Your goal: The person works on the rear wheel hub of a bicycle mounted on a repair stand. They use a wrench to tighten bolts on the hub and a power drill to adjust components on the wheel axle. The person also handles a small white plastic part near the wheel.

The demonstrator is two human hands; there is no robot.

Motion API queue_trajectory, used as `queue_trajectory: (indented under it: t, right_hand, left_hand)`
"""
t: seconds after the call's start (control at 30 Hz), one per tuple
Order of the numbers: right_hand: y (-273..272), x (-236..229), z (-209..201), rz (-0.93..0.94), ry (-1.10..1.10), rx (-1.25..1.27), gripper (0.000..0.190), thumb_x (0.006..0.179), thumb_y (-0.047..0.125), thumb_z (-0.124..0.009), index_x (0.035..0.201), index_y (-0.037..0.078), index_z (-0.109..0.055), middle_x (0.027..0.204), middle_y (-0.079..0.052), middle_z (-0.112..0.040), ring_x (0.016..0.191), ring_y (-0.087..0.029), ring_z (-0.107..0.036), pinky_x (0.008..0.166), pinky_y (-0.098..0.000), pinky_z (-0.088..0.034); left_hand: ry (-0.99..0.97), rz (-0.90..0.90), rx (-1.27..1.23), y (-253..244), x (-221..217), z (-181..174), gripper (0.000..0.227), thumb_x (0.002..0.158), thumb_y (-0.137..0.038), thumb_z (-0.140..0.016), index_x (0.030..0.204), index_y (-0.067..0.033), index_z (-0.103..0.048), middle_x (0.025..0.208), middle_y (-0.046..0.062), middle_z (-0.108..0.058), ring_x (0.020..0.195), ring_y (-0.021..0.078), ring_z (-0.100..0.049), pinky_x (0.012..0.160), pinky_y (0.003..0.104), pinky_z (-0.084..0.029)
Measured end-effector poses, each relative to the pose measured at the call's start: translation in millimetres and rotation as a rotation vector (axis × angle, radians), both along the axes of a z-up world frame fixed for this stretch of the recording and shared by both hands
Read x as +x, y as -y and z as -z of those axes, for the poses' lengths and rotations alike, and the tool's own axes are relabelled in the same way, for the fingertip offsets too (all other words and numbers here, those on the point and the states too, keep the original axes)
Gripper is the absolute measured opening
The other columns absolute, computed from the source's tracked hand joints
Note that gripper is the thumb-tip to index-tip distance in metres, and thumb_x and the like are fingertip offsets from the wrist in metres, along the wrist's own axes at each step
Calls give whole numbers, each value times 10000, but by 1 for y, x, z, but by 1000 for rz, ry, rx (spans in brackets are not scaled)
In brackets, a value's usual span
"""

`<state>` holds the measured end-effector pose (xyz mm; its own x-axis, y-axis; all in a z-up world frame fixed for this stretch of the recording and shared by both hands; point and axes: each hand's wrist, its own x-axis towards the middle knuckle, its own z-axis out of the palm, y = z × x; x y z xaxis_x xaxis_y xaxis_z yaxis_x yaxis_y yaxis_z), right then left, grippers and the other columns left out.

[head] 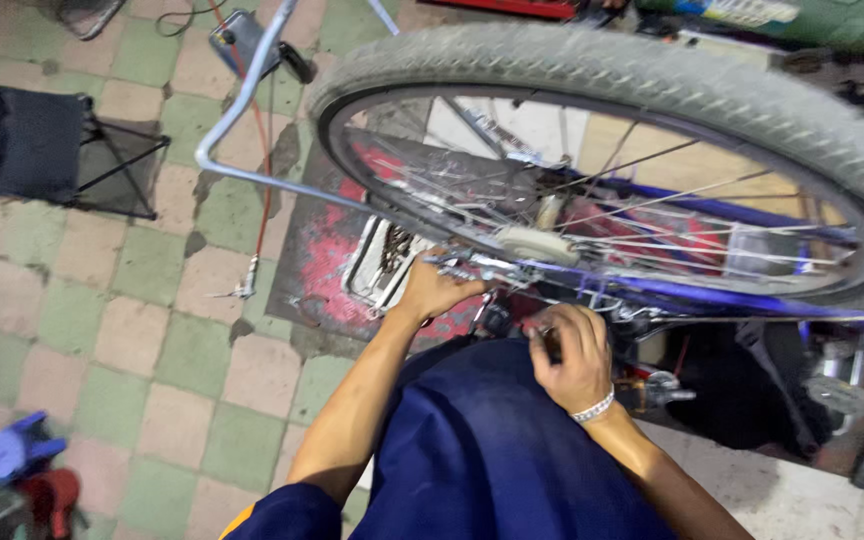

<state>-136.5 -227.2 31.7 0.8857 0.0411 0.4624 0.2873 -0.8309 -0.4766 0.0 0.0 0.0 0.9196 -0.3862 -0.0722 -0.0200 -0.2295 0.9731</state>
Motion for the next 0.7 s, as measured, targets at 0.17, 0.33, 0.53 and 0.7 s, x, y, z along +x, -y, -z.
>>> queue_trajectory:
  t: [0.17,0.33,0.53,0.7]
  right_hand:
    - [-11,33,53,98,-666,646,548,885,266,-767,1293,-9,-526,1018,-128,-765,955,-225,-753,821,-317,-584]
    - [-6,44,97,122,-722,859,373,994,267,-622,1281,33,-574,1004,-51,-773,911,-135,-736,660,-259,-546]
    - [-8,25,106,125,-732,937,294,1054,256,-625,1232,25,-667,991,-63,-762,823,-128,-629,674,-241,-486]
    - [-13,20,117,30,-629,1097,305,983,153,-647,1255,24,-602,1163,-47,-732,1051,-113,-677,905,-241,-537]
  left_hand:
    - [-62,53,401,-1,0,-10,491,690,-395,-874,1048,-74,-776,845,82,-794,753,165,-754,738,314,-600]
    - [168,65,226,-4,-2,-23,577,681,-313,-873,1151,-37,-684,875,84,-756,769,185,-733,712,331,-584]
    - [4,66,325,-3,-2,-24,449,720,-311,-882,1043,-56,-704,833,65,-787,758,178,-771,718,328,-604]
    - [25,-7,265,9,-19,-27,489,700,-319,-878,1037,-60,-635,893,69,-788,858,204,-786,748,352,-603]
